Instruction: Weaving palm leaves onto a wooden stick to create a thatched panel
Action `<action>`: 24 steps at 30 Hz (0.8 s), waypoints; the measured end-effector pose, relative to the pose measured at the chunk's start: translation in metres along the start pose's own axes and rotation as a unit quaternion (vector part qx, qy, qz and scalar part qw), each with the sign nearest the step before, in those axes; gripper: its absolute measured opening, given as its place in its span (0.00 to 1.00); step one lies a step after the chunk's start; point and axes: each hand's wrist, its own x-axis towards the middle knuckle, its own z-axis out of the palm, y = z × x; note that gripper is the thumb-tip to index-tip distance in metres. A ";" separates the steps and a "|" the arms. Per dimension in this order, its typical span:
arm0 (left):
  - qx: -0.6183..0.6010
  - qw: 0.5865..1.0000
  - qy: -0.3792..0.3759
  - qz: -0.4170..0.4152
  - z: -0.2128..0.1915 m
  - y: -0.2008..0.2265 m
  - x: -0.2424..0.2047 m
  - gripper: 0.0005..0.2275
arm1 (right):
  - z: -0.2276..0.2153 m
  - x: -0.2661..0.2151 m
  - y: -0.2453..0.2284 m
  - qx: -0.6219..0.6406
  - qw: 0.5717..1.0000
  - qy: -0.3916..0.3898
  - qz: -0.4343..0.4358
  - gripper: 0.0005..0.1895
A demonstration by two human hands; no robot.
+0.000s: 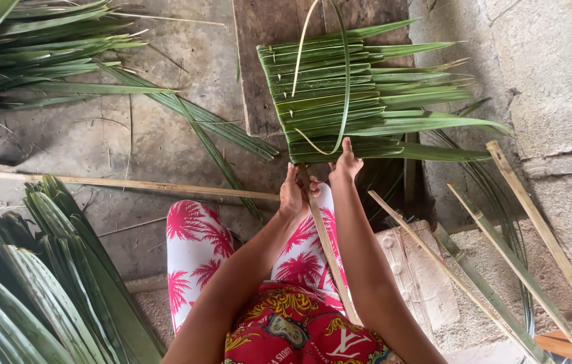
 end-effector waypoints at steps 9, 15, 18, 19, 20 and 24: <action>0.030 0.999 0.023 -0.011 0.010 0.024 -0.018 0.28 | 0.004 0.038 0.012 0.008 0.998 -0.056 0.004 0.32; 0.256 0.957 0.074 0.116 -0.004 0.067 0.074 0.27 | 0.011 0.031 -0.007 -0.089 0.993 -0.080 0.011 0.49; 0.453 0.878 0.069 0.142 -0.016 0.064 0.126 0.21 | 0.020 0.023 -0.020 -0.091 0.993 -0.075 0.013 0.46; 0.462 0.872 0.086 0.139 -0.011 0.065 0.123 0.18 | 0.023 0.022 -0.024 -0.111 0.991 -0.080 0.013 0.46; 0.472 0.865 0.104 0.136 -0.006 0.065 0.120 0.18 | 0.025 0.021 -0.028 -0.131 0.988 -0.084 0.012 0.46; 0.453 0.874 0.109 0.137 0.002 0.065 0.107 0.18 | 0.020 0.015 -0.028 -0.109 0.990 -0.084 0.012 0.41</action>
